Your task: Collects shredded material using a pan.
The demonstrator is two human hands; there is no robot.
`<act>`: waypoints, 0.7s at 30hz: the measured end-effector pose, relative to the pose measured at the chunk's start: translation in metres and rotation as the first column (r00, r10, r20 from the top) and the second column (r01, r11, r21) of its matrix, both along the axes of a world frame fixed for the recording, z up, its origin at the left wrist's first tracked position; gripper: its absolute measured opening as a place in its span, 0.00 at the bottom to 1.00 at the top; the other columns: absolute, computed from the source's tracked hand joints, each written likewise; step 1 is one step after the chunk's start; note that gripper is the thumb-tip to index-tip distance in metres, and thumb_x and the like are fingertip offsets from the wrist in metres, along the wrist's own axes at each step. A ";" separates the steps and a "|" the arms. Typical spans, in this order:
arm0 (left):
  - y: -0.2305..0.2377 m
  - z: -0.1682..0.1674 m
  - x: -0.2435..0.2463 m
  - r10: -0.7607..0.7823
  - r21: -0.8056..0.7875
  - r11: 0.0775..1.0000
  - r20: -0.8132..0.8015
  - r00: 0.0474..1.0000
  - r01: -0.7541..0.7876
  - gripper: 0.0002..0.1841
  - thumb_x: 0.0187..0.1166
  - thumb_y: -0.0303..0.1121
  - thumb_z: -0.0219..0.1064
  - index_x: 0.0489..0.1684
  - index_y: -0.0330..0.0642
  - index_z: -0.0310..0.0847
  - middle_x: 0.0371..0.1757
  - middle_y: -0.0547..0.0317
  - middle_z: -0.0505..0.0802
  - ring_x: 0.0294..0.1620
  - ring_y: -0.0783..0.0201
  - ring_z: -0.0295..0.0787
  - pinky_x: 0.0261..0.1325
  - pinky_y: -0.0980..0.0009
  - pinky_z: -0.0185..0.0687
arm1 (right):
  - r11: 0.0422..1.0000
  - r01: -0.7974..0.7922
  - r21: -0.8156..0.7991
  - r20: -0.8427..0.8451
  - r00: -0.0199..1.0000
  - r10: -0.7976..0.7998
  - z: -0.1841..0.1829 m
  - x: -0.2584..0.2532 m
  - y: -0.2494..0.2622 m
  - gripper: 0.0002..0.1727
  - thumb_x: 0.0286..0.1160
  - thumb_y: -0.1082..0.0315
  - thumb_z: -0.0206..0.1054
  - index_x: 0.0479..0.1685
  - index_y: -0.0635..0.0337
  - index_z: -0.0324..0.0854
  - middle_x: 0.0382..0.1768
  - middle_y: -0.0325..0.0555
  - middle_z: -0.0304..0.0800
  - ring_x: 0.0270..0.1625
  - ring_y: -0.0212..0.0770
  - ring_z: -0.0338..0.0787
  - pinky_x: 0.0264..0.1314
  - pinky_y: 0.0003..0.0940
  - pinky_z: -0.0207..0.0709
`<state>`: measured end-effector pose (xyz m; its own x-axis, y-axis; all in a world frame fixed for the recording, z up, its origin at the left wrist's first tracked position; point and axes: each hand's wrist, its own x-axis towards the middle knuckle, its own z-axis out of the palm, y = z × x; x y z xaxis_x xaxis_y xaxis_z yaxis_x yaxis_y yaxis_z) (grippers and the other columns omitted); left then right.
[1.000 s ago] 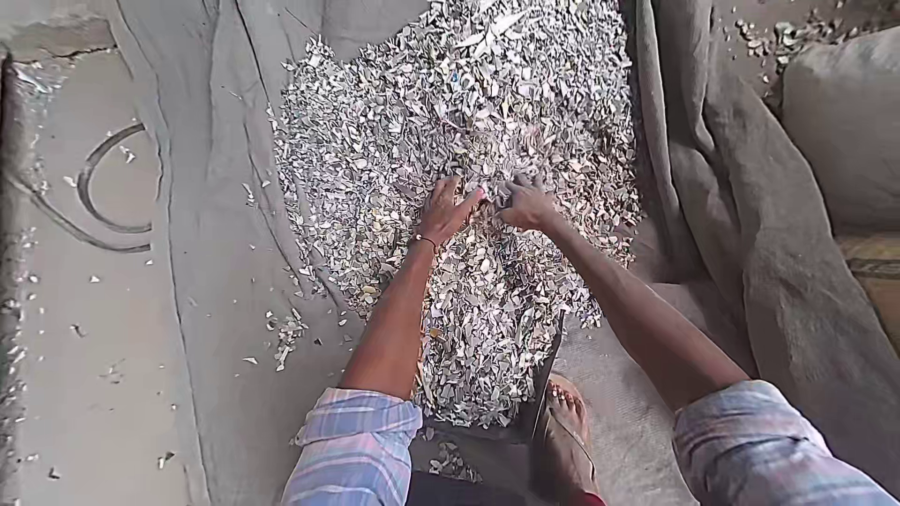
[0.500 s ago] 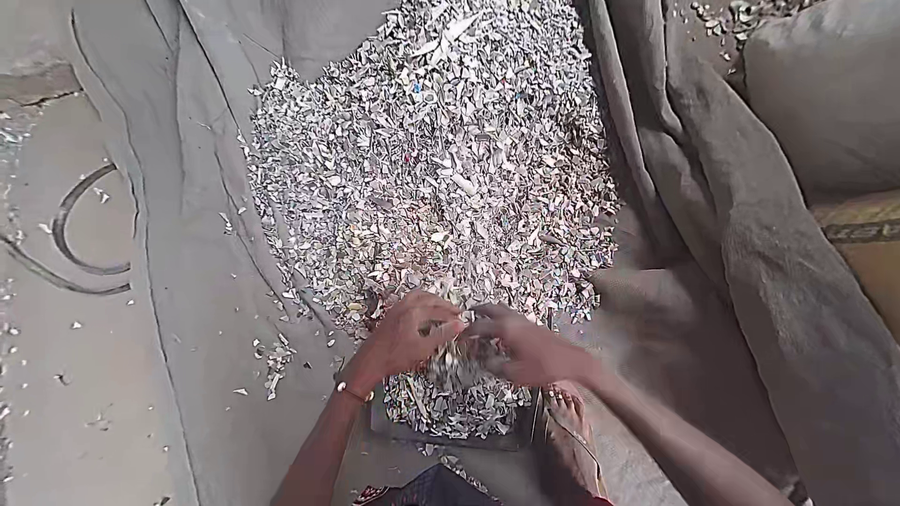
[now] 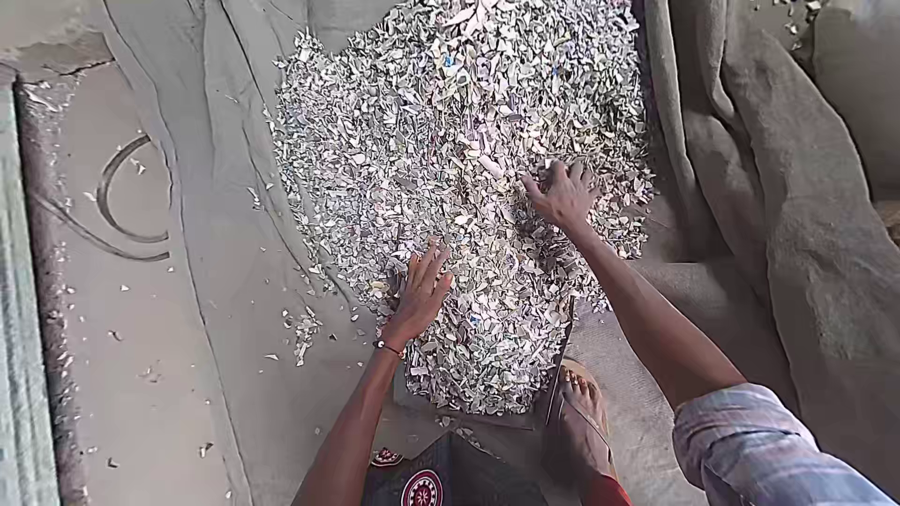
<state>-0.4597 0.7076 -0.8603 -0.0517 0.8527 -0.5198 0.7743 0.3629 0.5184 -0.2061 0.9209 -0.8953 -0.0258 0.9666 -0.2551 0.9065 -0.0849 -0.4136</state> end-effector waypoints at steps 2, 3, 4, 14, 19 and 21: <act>0.001 0.001 0.004 -0.009 -0.046 0.999 -0.038 0.999 0.008 0.36 0.88 0.65 0.34 0.97 0.66 0.45 0.99 0.62 0.43 0.97 0.40 0.22 0.88 0.27 0.26 | 0.992 -0.095 -0.082 -0.016 0.995 0.094 0.010 -0.015 -0.007 0.50 0.71 0.23 0.56 0.80 0.57 0.74 0.79 0.72 0.71 0.84 0.76 0.65 0.76 0.85 0.54; 0.003 0.001 0.005 -0.006 -0.054 0.999 -0.049 0.999 0.003 0.36 0.88 0.65 0.35 0.97 0.67 0.44 0.99 0.62 0.42 0.97 0.40 0.21 0.88 0.26 0.25 | 0.983 -0.142 -0.115 -0.034 0.990 0.139 0.015 -0.022 -0.011 0.49 0.72 0.23 0.56 0.78 0.57 0.75 0.77 0.71 0.75 0.82 0.76 0.68 0.76 0.83 0.55; 0.004 0.002 0.006 -0.004 -0.068 0.998 -0.059 0.998 -0.001 0.36 0.88 0.65 0.35 0.97 0.68 0.43 0.99 0.63 0.41 0.97 0.41 0.20 0.88 0.26 0.23 | 0.972 -0.187 -0.145 -0.056 0.982 0.181 0.018 -0.029 -0.016 0.47 0.72 0.24 0.56 0.76 0.56 0.77 0.73 0.68 0.79 0.80 0.73 0.72 0.76 0.80 0.57; 0.003 0.012 0.005 0.107 0.037 0.994 0.005 0.994 -0.107 0.32 0.93 0.53 0.35 0.83 0.47 0.73 0.87 0.47 0.72 0.90 0.38 0.54 0.86 0.31 0.45 | 0.894 -0.412 -0.177 -0.319 0.883 0.344 0.053 -0.069 -0.131 0.32 0.74 0.35 0.66 0.66 0.49 0.86 0.63 0.55 0.87 0.72 0.66 0.79 0.66 0.77 0.67; -0.010 0.033 0.004 0.044 0.058 0.997 0.063 0.997 -0.048 0.33 0.93 0.50 0.38 0.72 0.31 0.79 0.76 0.39 0.82 0.82 0.40 0.69 0.87 0.41 0.50 | 0.773 -0.608 -0.181 -0.437 0.754 0.490 0.079 -0.068 -0.168 0.31 0.77 0.38 0.64 0.69 0.49 0.85 0.61 0.51 0.90 0.69 0.60 0.82 0.67 0.70 0.66; -0.017 0.046 0.001 -0.032 0.038 0.999 0.098 0.995 0.028 0.31 0.94 0.48 0.39 0.68 0.32 0.83 0.74 0.42 0.85 0.82 0.46 0.71 0.89 0.45 0.49 | 0.754 -0.646 -0.122 -0.458 0.710 0.534 0.084 -0.068 -0.194 0.32 0.78 0.41 0.64 0.74 0.51 0.82 0.67 0.54 0.87 0.74 0.62 0.79 0.72 0.73 0.62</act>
